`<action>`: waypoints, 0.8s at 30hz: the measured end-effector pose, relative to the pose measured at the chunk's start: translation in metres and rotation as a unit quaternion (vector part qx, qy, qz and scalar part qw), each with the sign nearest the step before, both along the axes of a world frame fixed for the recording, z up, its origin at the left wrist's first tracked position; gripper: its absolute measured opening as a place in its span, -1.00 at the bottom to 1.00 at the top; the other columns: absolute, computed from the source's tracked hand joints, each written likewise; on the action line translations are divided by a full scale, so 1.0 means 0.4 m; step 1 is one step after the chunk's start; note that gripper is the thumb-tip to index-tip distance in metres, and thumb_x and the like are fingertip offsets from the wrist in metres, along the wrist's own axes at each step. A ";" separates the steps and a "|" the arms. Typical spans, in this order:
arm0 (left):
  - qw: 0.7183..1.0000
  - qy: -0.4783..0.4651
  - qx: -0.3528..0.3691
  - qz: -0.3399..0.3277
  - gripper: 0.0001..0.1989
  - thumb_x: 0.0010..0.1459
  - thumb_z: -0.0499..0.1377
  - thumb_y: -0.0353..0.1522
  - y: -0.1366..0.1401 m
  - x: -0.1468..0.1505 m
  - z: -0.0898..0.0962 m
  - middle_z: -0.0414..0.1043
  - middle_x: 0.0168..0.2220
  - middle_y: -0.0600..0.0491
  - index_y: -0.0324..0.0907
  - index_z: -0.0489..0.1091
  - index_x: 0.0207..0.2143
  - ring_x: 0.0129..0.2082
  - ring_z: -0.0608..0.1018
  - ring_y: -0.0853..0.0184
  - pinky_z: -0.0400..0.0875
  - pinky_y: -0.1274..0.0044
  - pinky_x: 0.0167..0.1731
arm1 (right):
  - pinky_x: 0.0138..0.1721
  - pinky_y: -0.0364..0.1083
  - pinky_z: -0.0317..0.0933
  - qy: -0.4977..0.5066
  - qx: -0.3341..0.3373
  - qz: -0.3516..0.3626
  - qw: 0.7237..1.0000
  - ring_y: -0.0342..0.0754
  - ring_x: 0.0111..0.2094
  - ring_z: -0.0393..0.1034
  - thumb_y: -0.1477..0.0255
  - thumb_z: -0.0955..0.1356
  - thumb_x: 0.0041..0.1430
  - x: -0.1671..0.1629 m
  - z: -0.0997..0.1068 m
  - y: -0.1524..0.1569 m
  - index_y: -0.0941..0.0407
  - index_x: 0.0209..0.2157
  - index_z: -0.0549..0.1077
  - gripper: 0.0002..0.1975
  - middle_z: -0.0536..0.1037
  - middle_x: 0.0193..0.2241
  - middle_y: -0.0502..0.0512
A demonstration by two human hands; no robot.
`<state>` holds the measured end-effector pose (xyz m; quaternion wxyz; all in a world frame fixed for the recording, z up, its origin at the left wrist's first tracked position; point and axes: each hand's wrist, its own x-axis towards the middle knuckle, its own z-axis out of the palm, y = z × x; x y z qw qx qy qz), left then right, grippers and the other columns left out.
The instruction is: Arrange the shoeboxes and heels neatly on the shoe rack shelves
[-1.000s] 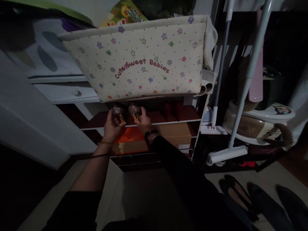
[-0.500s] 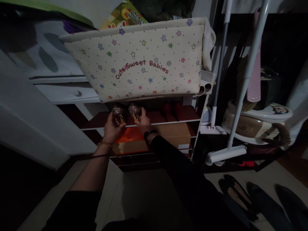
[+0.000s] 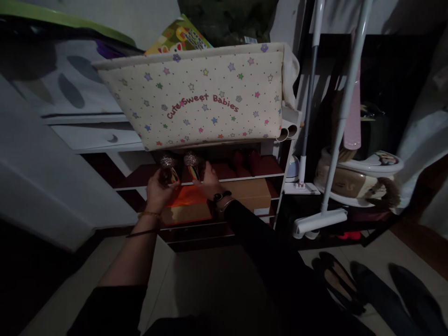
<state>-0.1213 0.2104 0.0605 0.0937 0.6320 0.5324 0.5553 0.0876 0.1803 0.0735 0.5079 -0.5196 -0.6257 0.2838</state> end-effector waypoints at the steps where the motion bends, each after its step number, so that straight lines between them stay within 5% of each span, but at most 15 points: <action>1: 1.000 0.012 0.006 0.026 -0.27 -0.12 0.44 -0.37 -0.017 0.003 -0.003 0.46 -0.05 -0.17 -0.30 0.42 0.16 0.09 0.51 -0.03 0.38 0.11 0.22 | 0.22 0.10 0.29 0.021 0.002 0.004 1.000 0.11 0.13 0.42 0.42 0.53 0.06 0.013 0.004 -0.022 0.24 0.46 0.09 0.00 0.45 0.16 0.37; 4: 0.998 -0.033 0.017 0.056 -0.28 -0.07 0.44 -0.27 -0.100 0.045 -0.029 0.44 -0.05 -0.15 -0.27 0.43 0.17 0.08 0.50 0.00 0.37 0.16 0.22 | 0.11 0.05 0.36 0.126 0.008 0.033 0.992 0.04 0.01 0.47 0.38 0.55 0.05 0.062 -0.004 -0.111 0.16 0.38 0.22 -0.11 0.50 0.06 0.24; 7: 0.975 -0.209 -0.041 -0.062 -0.31 -0.01 0.43 -0.21 -0.222 0.138 -0.066 0.40 -0.26 0.06 -0.18 0.43 0.18 -0.27 0.51 0.29 0.49 0.41 -0.15 | -0.11 -0.08 0.38 0.256 0.006 0.071 0.964 -0.10 -0.22 0.47 0.37 0.55 0.05 0.121 -0.033 -0.222 0.06 0.25 0.35 -0.27 0.53 -0.19 0.02; 12: 0.807 -0.429 -0.184 -0.362 -0.13 0.04 0.45 -0.37 -0.422 0.289 -0.028 0.20 -0.47 0.26 0.04 0.26 0.38 -0.51 0.28 0.50 0.26 0.63 -0.43 | -0.56 -0.24 -0.06 0.438 -0.065 0.137 0.886 -0.26 -0.60 -0.02 0.42 0.55 0.03 0.218 -0.023 -0.396 -0.03 0.19 0.40 -0.33 0.22 -0.55 -0.26; 17: 0.707 -0.439 -0.135 -0.538 0.13 0.13 0.37 -0.51 -0.563 0.303 0.060 0.04 -0.52 0.28 0.37 -0.17 0.51 -0.58 0.10 0.49 0.14 0.66 -0.54 | -0.57 -0.23 -0.08 0.427 0.018 0.268 0.864 -0.23 -0.63 -0.14 0.50 0.53 0.07 0.288 0.043 -0.524 -0.37 0.49 -0.13 0.16 0.12 -0.60 -0.31; 24: 0.629 -0.393 -0.024 -0.670 0.15 0.20 0.30 -0.50 -0.624 0.315 0.005 -0.08 -0.63 0.35 0.52 -0.35 0.47 -0.73 -0.06 0.53 0.02 0.67 -0.67 | -0.62 -0.22 -0.07 0.376 0.040 0.380 0.844 -0.24 -0.75 -0.18 0.38 0.58 0.00 0.317 -0.061 -0.553 -0.50 0.43 -0.51 0.39 0.09 -0.72 -0.41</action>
